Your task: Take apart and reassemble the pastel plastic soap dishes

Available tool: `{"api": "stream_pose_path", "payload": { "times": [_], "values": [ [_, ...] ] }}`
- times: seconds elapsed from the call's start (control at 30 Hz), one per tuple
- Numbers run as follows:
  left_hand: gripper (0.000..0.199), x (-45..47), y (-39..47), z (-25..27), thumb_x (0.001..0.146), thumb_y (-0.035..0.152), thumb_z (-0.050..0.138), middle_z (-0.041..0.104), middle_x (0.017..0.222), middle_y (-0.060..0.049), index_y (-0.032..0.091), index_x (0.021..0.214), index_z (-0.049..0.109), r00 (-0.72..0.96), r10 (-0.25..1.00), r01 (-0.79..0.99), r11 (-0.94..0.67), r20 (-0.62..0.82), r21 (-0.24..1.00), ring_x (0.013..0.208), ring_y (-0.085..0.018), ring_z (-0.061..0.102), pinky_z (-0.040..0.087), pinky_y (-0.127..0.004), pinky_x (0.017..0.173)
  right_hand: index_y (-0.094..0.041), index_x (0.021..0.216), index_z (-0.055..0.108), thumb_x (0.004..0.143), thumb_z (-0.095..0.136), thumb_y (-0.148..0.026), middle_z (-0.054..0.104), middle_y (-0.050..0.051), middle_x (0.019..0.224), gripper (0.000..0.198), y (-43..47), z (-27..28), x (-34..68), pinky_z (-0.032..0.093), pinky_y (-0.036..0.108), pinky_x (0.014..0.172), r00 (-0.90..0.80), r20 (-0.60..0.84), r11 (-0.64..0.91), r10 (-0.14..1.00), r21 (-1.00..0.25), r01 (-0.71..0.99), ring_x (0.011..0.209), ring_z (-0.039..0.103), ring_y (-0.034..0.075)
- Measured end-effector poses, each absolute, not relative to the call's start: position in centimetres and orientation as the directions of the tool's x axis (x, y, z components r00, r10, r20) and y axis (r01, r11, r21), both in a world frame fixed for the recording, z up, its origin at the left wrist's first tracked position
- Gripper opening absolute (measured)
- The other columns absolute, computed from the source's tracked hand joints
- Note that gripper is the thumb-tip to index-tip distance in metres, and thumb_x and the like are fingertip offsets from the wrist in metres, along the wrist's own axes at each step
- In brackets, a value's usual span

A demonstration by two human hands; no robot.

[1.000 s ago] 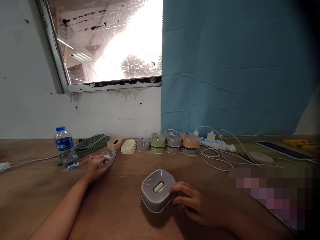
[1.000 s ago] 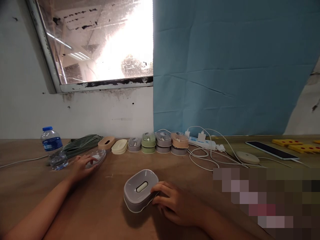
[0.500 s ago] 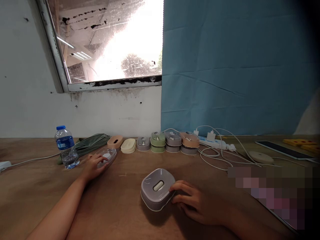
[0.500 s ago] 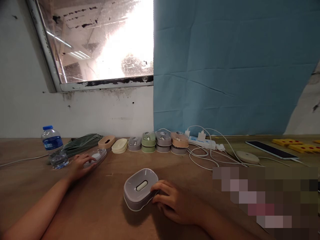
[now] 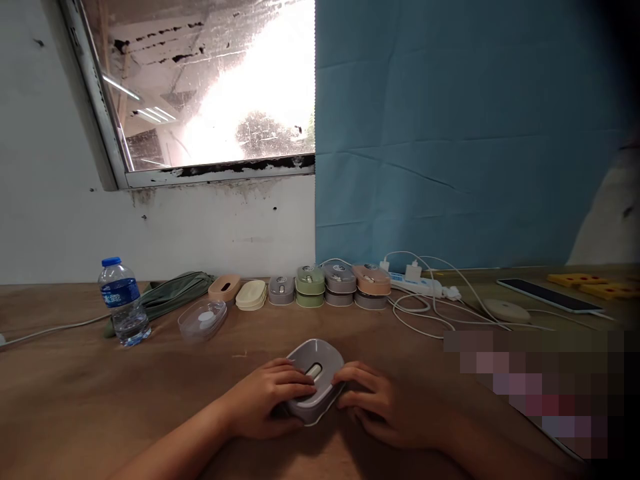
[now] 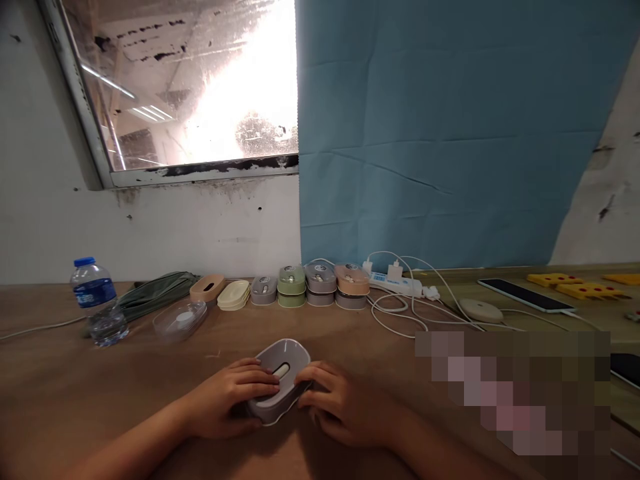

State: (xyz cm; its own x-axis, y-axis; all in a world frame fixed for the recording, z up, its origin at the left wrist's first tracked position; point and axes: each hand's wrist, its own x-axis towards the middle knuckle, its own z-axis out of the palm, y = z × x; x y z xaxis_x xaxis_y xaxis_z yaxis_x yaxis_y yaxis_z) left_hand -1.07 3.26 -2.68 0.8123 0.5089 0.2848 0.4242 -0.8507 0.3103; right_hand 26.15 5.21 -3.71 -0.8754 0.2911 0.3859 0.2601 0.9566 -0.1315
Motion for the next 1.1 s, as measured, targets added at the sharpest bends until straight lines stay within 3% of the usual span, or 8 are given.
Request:
{"api": "stream_pose_path", "payload": {
  "times": [0.23,0.57,0.8,0.97,1.1],
  "values": [
    [0.043,-1.9,4.6,-4.0,0.073,0.035,0.067,0.066,0.108,-0.009,0.023,0.114,0.061,0.709,0.610,0.348,-0.739,0.354,0.577,0.108,-0.025,0.056,0.030,-0.041,0.103,-0.016,0.118,0.051,0.081,0.041,-0.008,0.052,0.012,0.116,0.038,5.5,-4.4,26.3,0.039,0.039,0.096,-0.871,0.424,0.965,0.248,-0.029,0.261,0.113,0.043,0.022],
    [0.039,-2.6,5.1,-4.0,0.075,0.030,0.066,0.065,0.111,-0.009,0.018,0.112,0.063,0.630,0.675,0.218,-0.629,0.384,0.746,0.105,-0.024,0.057,0.031,-0.037,0.102,-0.018,0.133,0.035,0.081,0.042,-0.010,0.046,0.011,0.127,0.053,5.0,-3.8,26.0,0.038,0.037,0.098,-0.856,0.362,0.930,0.368,-0.129,0.345,0.117,0.042,0.021],
    [0.040,-3.1,5.5,-4.4,0.081,0.036,0.058,0.066,0.106,-0.009,0.013,0.113,0.061,0.569,0.773,0.107,-0.408,0.281,0.907,0.096,-0.024,0.059,0.044,-0.031,0.084,-0.019,0.124,0.046,0.082,0.041,-0.010,0.056,0.010,0.113,0.044,5.0,-3.7,25.9,0.043,0.034,0.090,-0.876,0.285,0.914,0.390,-0.232,0.332,0.104,0.050,0.020],
    [0.041,-3.4,5.5,-4.7,0.081,0.036,0.058,0.067,0.103,-0.008,0.013,0.116,0.059,0.540,0.801,0.145,-0.391,0.259,0.909,0.093,-0.023,0.060,0.046,-0.030,0.082,-0.020,0.122,0.048,0.083,0.041,-0.011,0.055,0.010,0.114,0.042,5.0,-3.4,25.9,0.043,0.032,0.090,-0.877,0.267,0.902,0.400,-0.286,0.324,0.105,0.050,0.019],
    [0.039,-3.2,4.9,-4.3,0.083,0.034,0.055,0.065,0.110,-0.009,0.015,0.116,0.059,0.539,0.773,0.319,-0.556,0.336,0.768,0.100,-0.023,0.059,0.045,-0.031,0.088,-0.020,0.123,0.048,0.083,0.041,-0.011,0.056,0.010,0.112,0.042,4.9,-3.1,25.8,0.043,0.033,0.089,-0.874,0.269,0.899,0.405,-0.291,0.327,0.104,0.050,0.020]
  ]
}}
